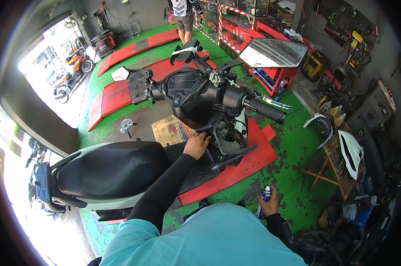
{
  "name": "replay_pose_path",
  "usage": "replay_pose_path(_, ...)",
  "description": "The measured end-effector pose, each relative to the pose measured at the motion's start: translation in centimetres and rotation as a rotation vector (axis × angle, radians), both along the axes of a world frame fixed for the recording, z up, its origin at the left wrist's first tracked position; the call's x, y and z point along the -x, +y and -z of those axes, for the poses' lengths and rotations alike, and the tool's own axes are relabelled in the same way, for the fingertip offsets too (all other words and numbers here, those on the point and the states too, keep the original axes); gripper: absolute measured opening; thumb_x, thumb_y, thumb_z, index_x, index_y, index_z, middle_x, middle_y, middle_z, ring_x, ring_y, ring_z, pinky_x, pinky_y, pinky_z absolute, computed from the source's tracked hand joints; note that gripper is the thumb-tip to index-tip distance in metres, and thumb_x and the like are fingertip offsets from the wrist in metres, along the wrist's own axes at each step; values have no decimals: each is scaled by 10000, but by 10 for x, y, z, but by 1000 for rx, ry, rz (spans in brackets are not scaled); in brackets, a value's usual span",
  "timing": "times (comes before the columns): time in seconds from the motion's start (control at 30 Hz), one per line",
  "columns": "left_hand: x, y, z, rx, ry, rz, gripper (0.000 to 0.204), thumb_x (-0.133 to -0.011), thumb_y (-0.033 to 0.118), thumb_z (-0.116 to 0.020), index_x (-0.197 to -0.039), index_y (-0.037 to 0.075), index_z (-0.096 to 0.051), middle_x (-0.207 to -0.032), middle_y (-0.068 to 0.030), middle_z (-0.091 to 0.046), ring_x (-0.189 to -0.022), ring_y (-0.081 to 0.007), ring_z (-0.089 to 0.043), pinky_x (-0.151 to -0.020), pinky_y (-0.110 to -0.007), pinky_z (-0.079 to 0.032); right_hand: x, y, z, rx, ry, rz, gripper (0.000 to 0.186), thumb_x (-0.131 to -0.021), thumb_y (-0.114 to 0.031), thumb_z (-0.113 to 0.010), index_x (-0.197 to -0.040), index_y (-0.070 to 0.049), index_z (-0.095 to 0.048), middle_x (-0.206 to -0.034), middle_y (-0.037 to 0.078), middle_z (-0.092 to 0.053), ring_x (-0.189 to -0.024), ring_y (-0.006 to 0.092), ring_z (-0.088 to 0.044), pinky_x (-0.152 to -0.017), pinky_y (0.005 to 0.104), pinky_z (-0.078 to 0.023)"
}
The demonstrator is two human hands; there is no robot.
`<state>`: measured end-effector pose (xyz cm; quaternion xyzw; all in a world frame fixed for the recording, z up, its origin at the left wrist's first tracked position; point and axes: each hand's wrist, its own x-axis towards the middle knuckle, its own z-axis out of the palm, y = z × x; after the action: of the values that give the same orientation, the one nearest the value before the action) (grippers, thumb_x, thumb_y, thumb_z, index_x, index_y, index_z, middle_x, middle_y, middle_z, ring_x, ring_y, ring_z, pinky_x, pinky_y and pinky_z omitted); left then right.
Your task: Applying lubricant or cleaner to internal motorcycle components near the handlebars and ignition area.
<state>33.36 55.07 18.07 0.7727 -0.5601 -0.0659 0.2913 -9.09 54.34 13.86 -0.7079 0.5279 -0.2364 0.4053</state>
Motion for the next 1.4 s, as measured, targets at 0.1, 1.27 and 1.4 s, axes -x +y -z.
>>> replay_pose_path(0.1, 3, -5, 18, 148, 246, -67, 320, -1001, 292, -522, -939, -8, -613, -714, -235, -628, -691, -393, -645, -647, -478, -486, 0, -1, 3, -11, -1, -1, 663, -758, -175, -770, -1348, -113, -473, -1123, 173, -637, -974, 323, -642, -873, 429, -507)
replay_pose_path(1.27, -2, 0, 5, 39, 56, -41, 334, -978, 319, -547, -989, -11, -604, -808, -293, -640, -839, -463, -635, -748, -533, -498, 12, -3, 11, -8, 4, 2, 728, -742, -214, -783, -1382, -122, -450, -1165, 213, -617, -1027, 364, -626, -903, 452, -497)
replay_pose_path(1.4, -6, 0, 4, 17, -17, 33, 345, -991, 336, -521, -961, 0, -589, -769, -278, -635, -796, -464, -633, -723, -536, -492, 20, -2, 22, 15, 30, 3, 741, -734, -220, -788, -1386, -122, -448, -1170, 219, -614, -1033, 364, -623, -907, 453, -494)
